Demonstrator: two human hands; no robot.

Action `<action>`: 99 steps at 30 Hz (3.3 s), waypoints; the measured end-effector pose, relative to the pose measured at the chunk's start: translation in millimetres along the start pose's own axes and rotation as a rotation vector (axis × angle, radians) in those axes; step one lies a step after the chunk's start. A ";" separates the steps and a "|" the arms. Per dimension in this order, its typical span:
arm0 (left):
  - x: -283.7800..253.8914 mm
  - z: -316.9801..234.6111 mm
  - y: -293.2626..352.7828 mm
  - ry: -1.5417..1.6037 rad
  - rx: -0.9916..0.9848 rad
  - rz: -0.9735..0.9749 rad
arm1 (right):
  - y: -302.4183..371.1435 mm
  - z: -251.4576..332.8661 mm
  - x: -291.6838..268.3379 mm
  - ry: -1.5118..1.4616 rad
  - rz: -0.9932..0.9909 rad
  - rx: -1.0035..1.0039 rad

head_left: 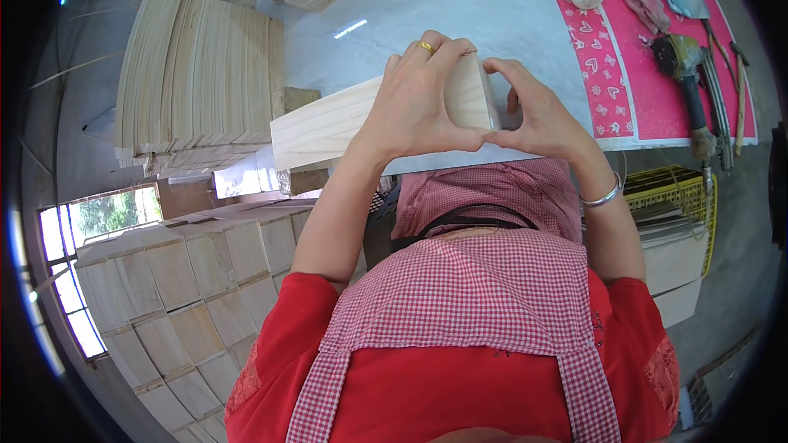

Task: Assembling wooden boxes by applying wood glue and using a pneumatic nail gun.

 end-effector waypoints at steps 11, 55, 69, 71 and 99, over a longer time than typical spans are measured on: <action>1.4 -0.7 -0.6 0.019 -0.023 0.034 | -1.1 4.7 -2.8 0.041 0.014 0.006; 9.3 6.1 -0.9 0.071 -0.042 0.025 | 27.8 52.3 -4.3 -0.199 -0.282 -0.204; -4.7 7.2 5.1 0.068 -0.054 -0.002 | 32.5 24.1 -157.1 0.671 -0.618 -0.170; -3.9 4.9 7.4 0.075 -0.069 0.020 | 9.1 4.1 -216.3 0.918 -0.684 -0.087; 7.6 12.0 7.6 0.051 -0.054 -0.077 | 151.9 -65.4 -260.2 1.234 -0.364 0.186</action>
Point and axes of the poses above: each hand's wrist, its own y-axis away from the middle knuckle, its own x-axis out of the palm, z = x × y, the point moved 9 cm from there along -y, towards the middle knuckle
